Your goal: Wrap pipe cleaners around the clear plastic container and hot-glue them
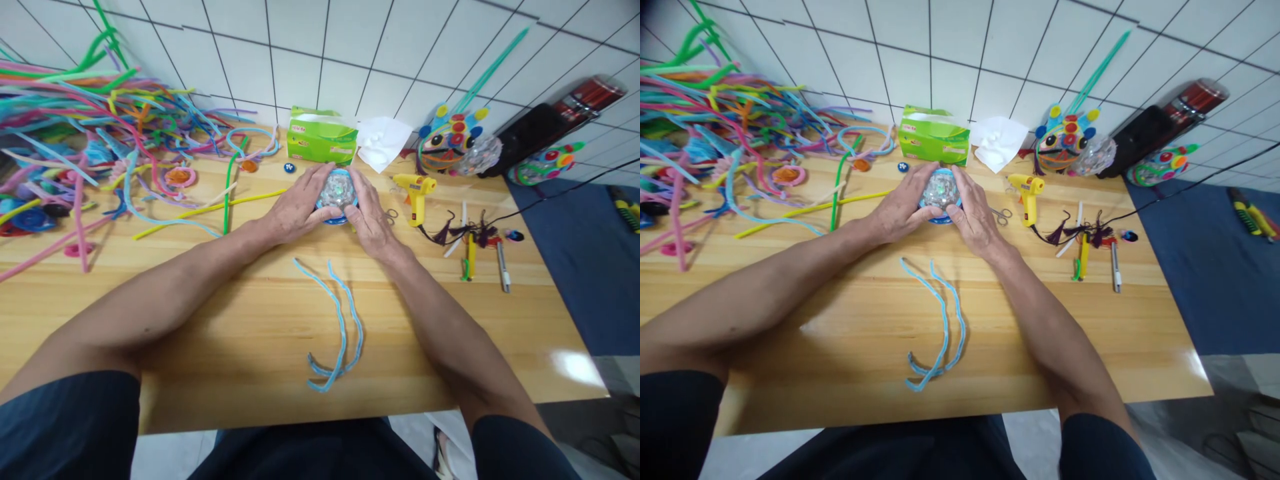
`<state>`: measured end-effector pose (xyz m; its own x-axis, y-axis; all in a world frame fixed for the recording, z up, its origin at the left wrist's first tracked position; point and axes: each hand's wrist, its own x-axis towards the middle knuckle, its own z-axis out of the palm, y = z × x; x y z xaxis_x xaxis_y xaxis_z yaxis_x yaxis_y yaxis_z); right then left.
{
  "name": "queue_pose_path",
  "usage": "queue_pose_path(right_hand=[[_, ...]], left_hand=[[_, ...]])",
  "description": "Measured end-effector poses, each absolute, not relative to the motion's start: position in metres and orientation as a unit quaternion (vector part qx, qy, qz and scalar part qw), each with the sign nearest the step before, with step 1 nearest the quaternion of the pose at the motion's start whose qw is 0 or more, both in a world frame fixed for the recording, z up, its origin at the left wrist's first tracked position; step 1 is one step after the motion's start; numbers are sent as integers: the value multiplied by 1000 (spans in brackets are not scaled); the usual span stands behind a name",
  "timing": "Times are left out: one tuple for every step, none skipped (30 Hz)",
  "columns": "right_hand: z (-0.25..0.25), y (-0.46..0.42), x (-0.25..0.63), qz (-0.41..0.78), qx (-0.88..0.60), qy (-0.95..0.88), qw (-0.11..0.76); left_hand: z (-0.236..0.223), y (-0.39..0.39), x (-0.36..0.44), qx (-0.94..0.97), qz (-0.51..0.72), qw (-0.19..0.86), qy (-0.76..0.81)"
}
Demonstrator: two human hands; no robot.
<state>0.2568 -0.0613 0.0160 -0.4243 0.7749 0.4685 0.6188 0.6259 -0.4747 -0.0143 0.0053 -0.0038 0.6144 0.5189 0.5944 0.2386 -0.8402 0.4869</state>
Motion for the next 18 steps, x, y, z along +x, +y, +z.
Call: queue_pose_path(right_hand=[[15, -61, 257, 113, -416, -836, 340], [13, -60, 257, 112, -415, -835, 343], [12, -59, 256, 110, -415, -834, 346], [10, -58, 255, 108, -415, -833, 349], [8, -58, 255, 105, -417, -832, 350], [7, -57, 254, 102, -422, -830, 350], [6, -57, 253, 98, -429, -827, 349], [5, -57, 253, 96, -437, -824, 348], [4, -57, 253, 94, -443, -821, 348], [4, -57, 252, 94, -444, -820, 349], [4, -57, 252, 95, -442, -821, 350], [4, -57, 252, 96, -437, -822, 353], [4, -57, 251, 98, -432, -823, 356], [4, -57, 251, 100, -429, -823, 359], [4, -57, 251, 101, -427, -823, 362], [5, -57, 251, 102, -426, -821, 365], [5, -57, 251, 102, -425, -821, 368], [5, -57, 251, 101, -423, -821, 369]], left_hand=[[-3, 5, -14, 880, 384, 181, 214], [-3, 5, -14, 880, 385, 179, 214], [-2, 5, -14, 881, 384, 178, 213], [-2, 5, -14, 882, 381, 177, 213], [-1, 6, -14, 884, 377, 177, 213], [-1, 6, -14, 885, 374, 179, 213], [-1, 6, -14, 884, 373, 181, 214], [-1, 6, -14, 883, 374, 183, 214], [-2, 7, -14, 882, 377, 185, 215], [-3, 7, -14, 880, 380, 188, 216], [-3, 7, -13, 878, 382, 190, 216], [-4, 8, -13, 877, 384, 192, 216], [-5, 8, -12, 877, 385, 193, 215], [-6, 8, -12, 876, 386, 195, 215], [-6, 8, -11, 874, 388, 196, 215], [-7, 8, -11, 872, 392, 198, 217], [-7, 7, -10, 869, 396, 201, 219], [-6, 7, -10, 866, 400, 203, 221]])
